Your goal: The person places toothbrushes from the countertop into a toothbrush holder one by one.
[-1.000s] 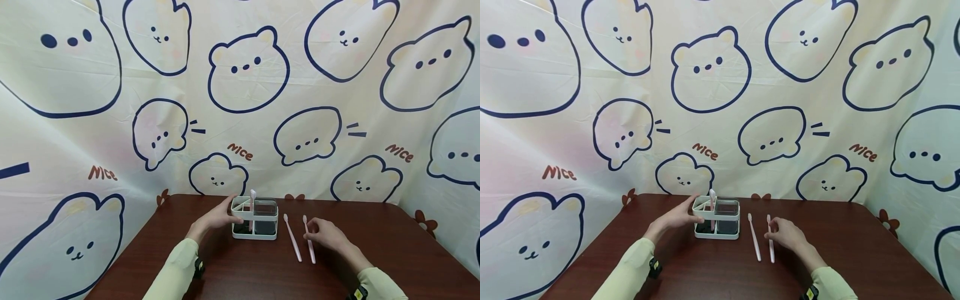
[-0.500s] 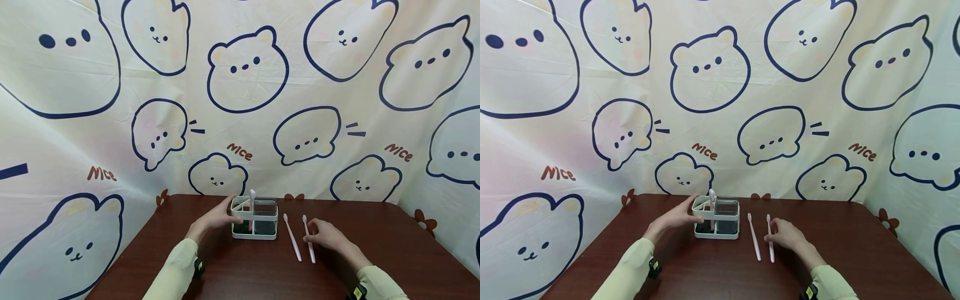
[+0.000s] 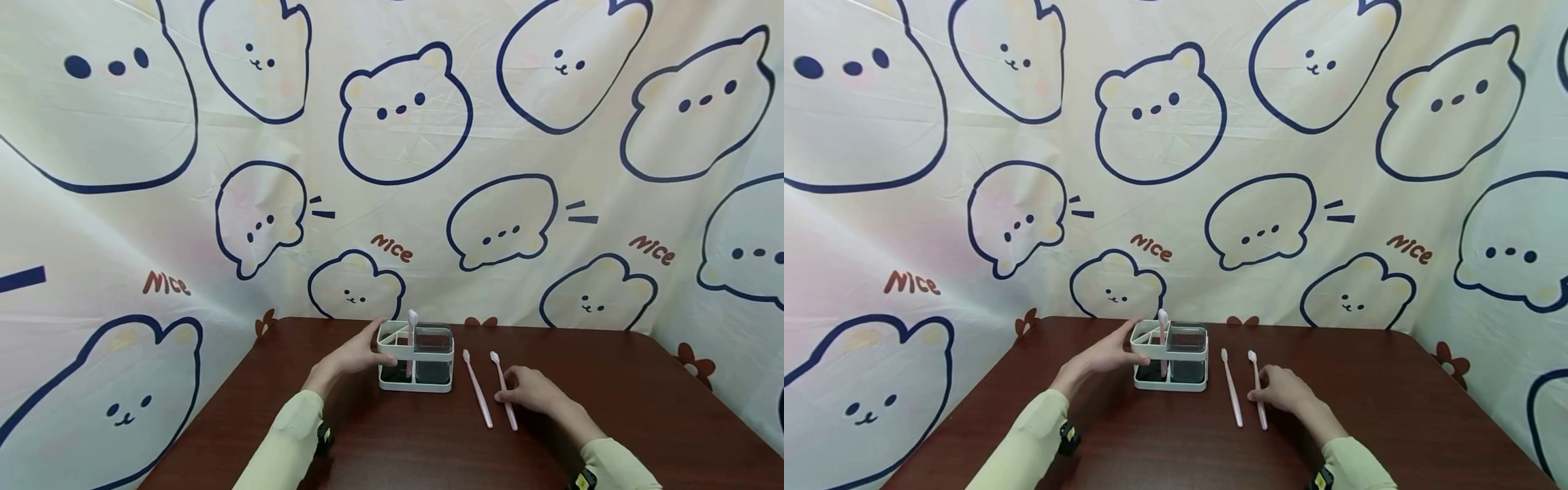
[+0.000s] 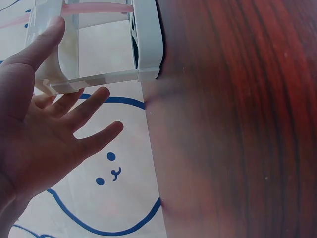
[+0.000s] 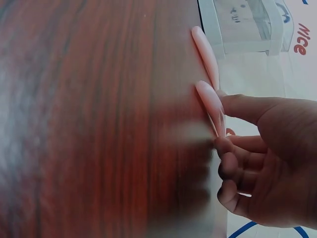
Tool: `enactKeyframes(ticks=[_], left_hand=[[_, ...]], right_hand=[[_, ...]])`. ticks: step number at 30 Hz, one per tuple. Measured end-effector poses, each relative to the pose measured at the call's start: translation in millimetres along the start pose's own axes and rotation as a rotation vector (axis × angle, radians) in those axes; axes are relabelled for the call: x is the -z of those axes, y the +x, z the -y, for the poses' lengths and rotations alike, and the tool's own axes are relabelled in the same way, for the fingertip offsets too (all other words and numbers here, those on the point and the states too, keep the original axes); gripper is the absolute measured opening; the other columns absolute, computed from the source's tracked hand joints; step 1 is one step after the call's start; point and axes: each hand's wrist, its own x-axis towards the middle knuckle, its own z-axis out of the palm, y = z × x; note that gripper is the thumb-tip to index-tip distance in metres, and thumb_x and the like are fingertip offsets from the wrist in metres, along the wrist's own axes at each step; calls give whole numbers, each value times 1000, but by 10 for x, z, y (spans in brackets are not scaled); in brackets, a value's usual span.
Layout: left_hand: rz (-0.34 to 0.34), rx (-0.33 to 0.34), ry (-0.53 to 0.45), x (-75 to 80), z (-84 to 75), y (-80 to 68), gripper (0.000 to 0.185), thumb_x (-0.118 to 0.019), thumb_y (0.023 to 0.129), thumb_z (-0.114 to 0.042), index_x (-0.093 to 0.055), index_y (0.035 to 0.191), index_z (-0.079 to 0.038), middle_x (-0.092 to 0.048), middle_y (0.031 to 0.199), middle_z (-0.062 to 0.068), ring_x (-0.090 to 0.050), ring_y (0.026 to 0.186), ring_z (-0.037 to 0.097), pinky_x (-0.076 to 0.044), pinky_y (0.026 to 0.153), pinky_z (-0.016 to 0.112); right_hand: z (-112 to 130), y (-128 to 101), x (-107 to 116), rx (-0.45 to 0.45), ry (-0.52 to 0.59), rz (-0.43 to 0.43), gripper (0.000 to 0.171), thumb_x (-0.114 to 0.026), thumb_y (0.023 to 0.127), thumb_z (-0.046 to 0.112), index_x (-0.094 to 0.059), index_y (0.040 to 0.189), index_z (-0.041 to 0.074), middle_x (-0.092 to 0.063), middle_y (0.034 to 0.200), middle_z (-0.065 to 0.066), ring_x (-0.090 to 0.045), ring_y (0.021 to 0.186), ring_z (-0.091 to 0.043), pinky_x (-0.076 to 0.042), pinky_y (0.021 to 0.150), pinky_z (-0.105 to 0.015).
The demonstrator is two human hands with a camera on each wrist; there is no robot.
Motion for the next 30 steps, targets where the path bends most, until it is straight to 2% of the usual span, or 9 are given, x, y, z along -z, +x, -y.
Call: enactKeyframes(ticks=[3,7,11,20,30], left_hand=[[-1,0,0,-1,0,-7,87,-79,85,-28,-26,155,-23,-44,146,10,-47,126,28,-33,112,61],[-3,2,-2,2,-6,-17,88,-79,86,-27,-25,155,-24,-43,147,10,-46,128,28,-32,112,62],[-5,1,-6,3,-7,-19,88,-79,85,-29,-26,155,-25,-44,146,9,-46,127,28,-32,113,62],[0,2,-9,-6,6,-8,89,-79,85,-30,-25,155,-24,-43,147,10,-47,127,28,-33,112,63],[-1,3,-4,1,-2,-14,91,-80,83,-32,-25,155,-24,-43,148,10,-46,128,29,-32,112,63]], right_hand=[[17,-12,-11,-7,33,6,40,-80,82,28,-65,107,0,-64,83,-4,-57,70,-14,-48,63,-31],[18,-24,-39,-48,70,17,37,-79,84,25,-65,108,1,-59,66,-4,-54,56,-14,-43,50,-27],[13,-41,-54,-86,79,18,35,-77,85,25,-64,109,3,-57,58,-4,-50,48,-15,-40,42,-27],[43,-49,-43,-105,112,10,31,-73,86,18,-60,110,4,-58,61,-7,-54,46,-16,-48,40,-29],[77,-58,-26,-96,166,-39,28,-67,87,19,-55,107,3,-56,62,-8,-53,44,-18,-48,38,-31]])
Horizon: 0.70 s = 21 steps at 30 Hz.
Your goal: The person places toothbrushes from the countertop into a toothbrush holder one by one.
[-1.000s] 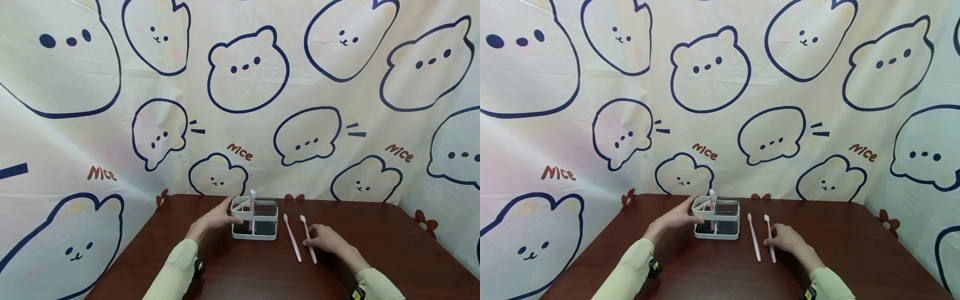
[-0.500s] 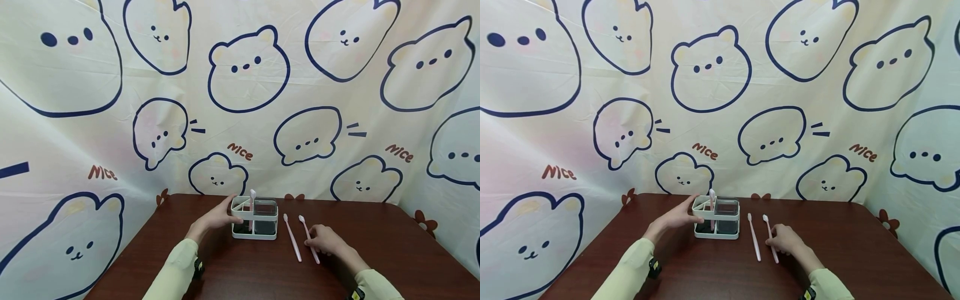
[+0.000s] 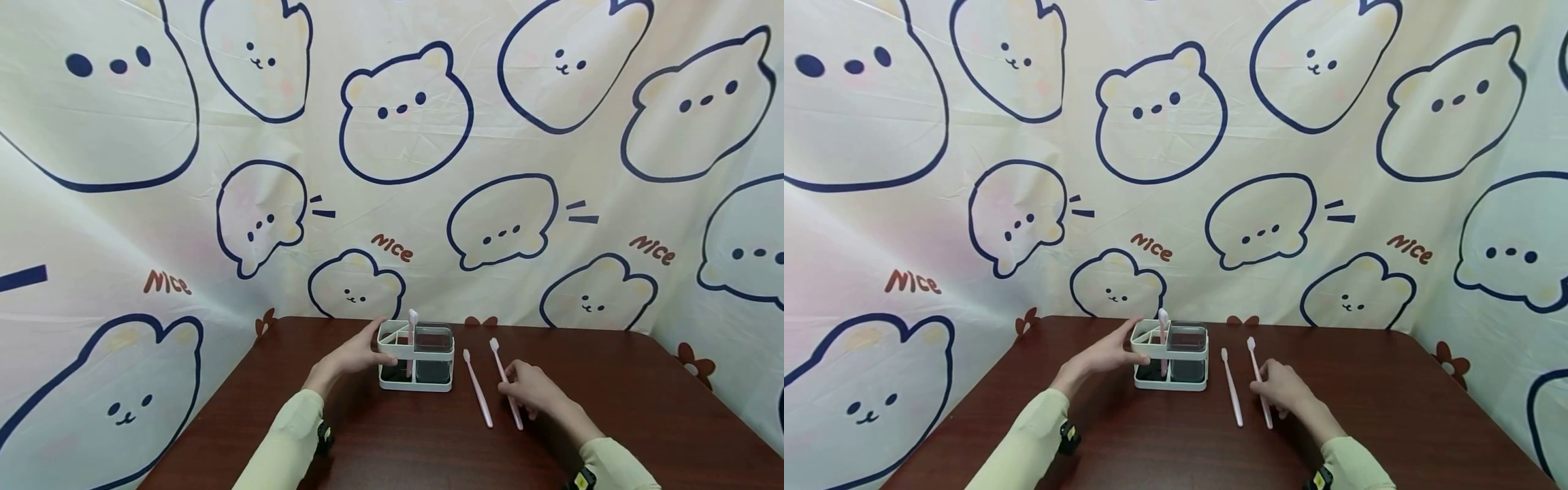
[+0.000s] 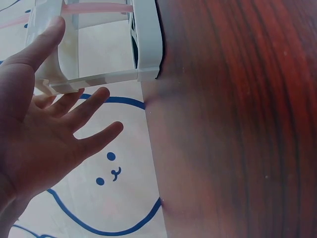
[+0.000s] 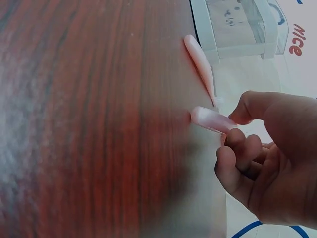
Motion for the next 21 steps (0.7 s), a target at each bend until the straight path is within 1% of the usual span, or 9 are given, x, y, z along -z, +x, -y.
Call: enactKeyframes(ticks=[7,11,15,18,21], left_hand=[[1,-6,-5,5,-6,0,86,-80,85,-29,-27,153,-26,-45,146,9,-46,127,28,-32,113,62],[0,-6,-3,2,-5,0,86,-79,85,-27,-27,154,-25,-44,147,10,-46,128,29,-31,113,63],[0,-4,-4,-4,2,4,87,-79,86,-26,-26,154,-23,-43,147,11,-46,128,29,-31,113,64],[0,-2,-5,-5,3,5,87,-79,86,-27,-26,154,-23,-44,147,11,-46,127,29,-32,112,63],[2,-2,-3,-2,2,2,88,-79,85,-28,-26,155,-23,-44,147,10,-47,127,29,-32,112,63]], right_hand=[[16,-8,0,9,-1,-34,21,-61,90,23,-55,96,3,-54,69,-8,-55,48,-19,-51,40,-32],[34,-10,9,15,-3,-44,21,-59,92,24,-55,93,3,-54,69,-9,-55,46,-20,-51,40,-32],[43,11,16,21,-8,-68,23,-60,93,26,-56,92,4,-54,67,-8,-54,46,-19,-50,40,-31],[37,37,26,37,-10,-104,23,-61,92,27,-56,94,5,-54,68,-6,-53,47,-17,-48,41,-30],[39,63,47,59,-5,-153,22,-62,91,27,-57,96,6,-56,72,-5,-53,51,-16,-46,46,-29]])
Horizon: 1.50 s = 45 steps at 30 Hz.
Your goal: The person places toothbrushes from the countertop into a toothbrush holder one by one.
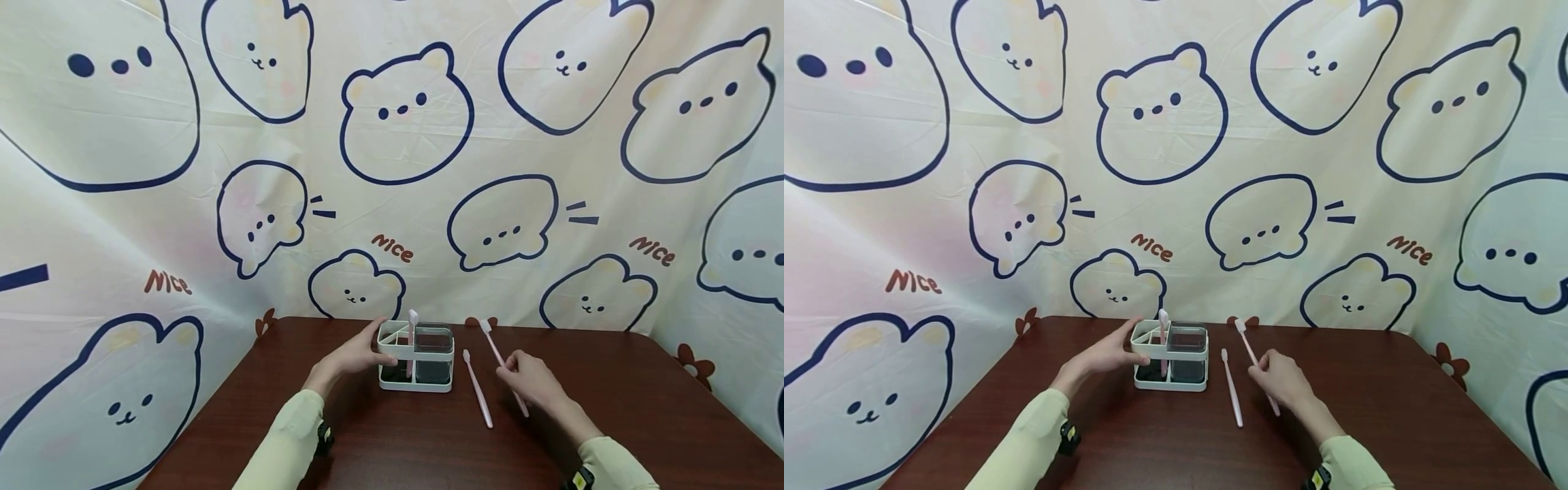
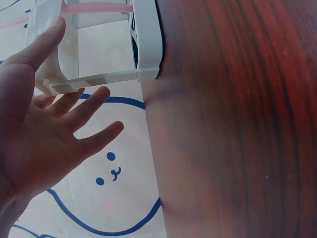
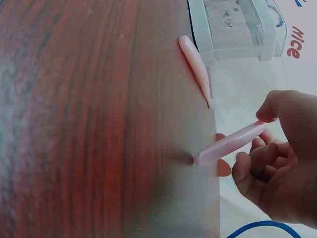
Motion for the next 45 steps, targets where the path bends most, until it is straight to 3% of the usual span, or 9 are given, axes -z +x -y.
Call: enactKeyframes(ticks=[7,16,30,45], left_hand=[[2,5,-4,8,-4,-1,90,-80,84,-30,-25,155,-22,-44,146,10,-47,126,28,-33,112,62],[10,-11,-7,12,4,2,91,-81,83,-33,-26,154,-23,-46,144,9,-48,125,27,-34,112,61],[8,-10,-9,14,-4,-3,89,-80,84,-31,-27,154,-24,-47,142,9,-48,123,27,-34,112,60],[17,-22,-18,9,12,5,84,-79,86,-26,-28,153,-22,-48,140,9,-48,122,28,-33,112,63]], right_hand=[[58,34,46,55,18,-67,22,-65,90,24,-58,101,6,-59,78,-5,-53,57,-15,-45,49,-29],[135,40,56,87,132,-52,19,-64,90,15,-56,105,7,-58,78,-6,-54,42,-20,-44,38,-30],[402,81,89,247,209,-83,26,-62,93,10,-54,118,11,-58,85,-7,-55,43,-24,-47,40,-33],[754,97,93,329,265,-92,23,-61,95,9,-54,114,19,-58,78,-7,-54,43,-22,-48,38,-33]])
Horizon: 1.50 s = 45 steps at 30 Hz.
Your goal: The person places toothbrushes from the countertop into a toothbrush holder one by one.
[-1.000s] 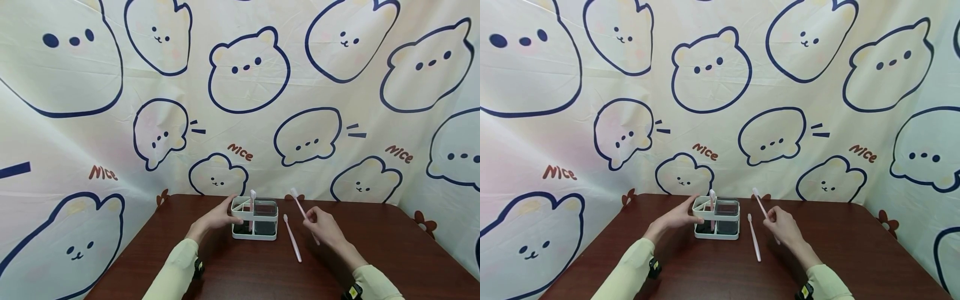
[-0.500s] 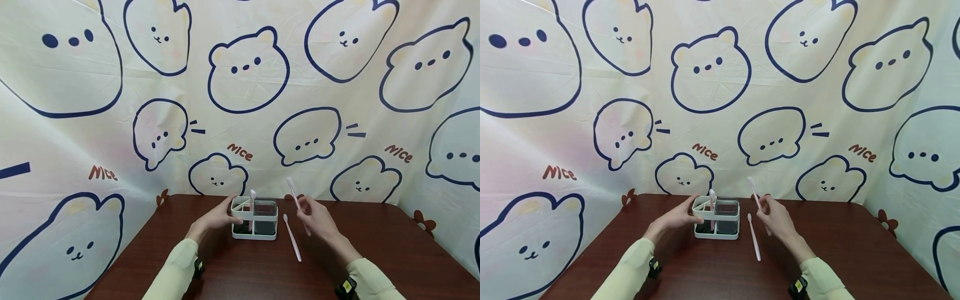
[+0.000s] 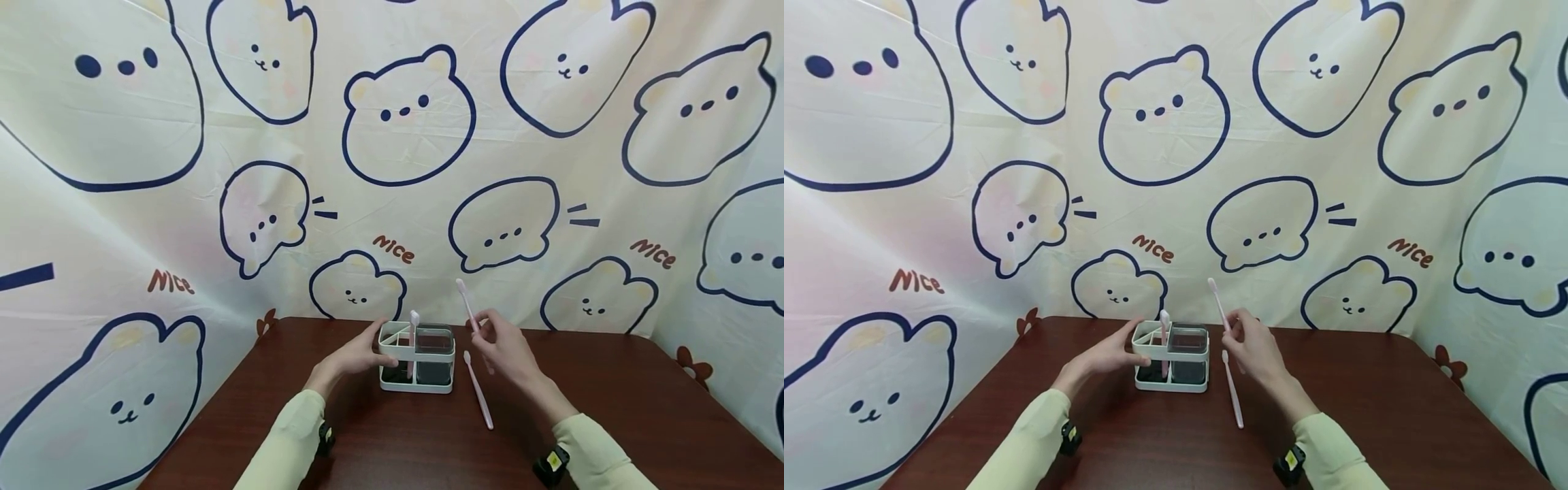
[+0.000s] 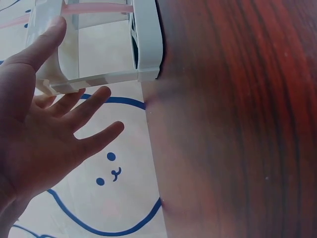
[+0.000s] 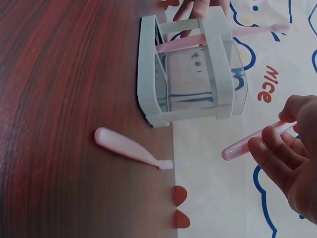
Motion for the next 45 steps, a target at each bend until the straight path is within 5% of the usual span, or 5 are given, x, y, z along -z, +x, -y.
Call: enactKeyframes(ticks=[17,24,34,45], left_hand=[[6,9,3,8,-2,-5,86,-80,84,-29,-28,152,-23,-46,142,10,-47,124,29,-32,112,64],[7,18,5,12,-10,-5,85,-79,86,-26,-27,152,-20,-45,142,11,-46,124,30,-31,113,64],[9,1,12,0,-11,5,84,-79,85,-26,-28,151,-22,-47,140,10,-47,123,29,-32,112,65],[11,20,9,3,-12,13,85,-79,86,-27,-26,152,-23,-43,146,13,-45,127,30,-30,113,65]], right_hand=[[267,121,-95,46,57,-5,25,-60,94,5,-52,117,11,-57,81,-10,-54,46,-23,-52,42,-35],[371,170,-179,56,59,-16,24,-62,95,8,-52,117,10,-59,83,-11,-62,58,-37,-53,45,-32],[498,234,-301,71,-9,-74,22,-64,95,15,-56,115,11,-64,90,-8,-62,61,-17,-53,51,-27],[619,276,-381,87,5,-75,23,-64,96,19,-56,115,10,-67,94,-9,-65,67,-19,-55,55,-26]])
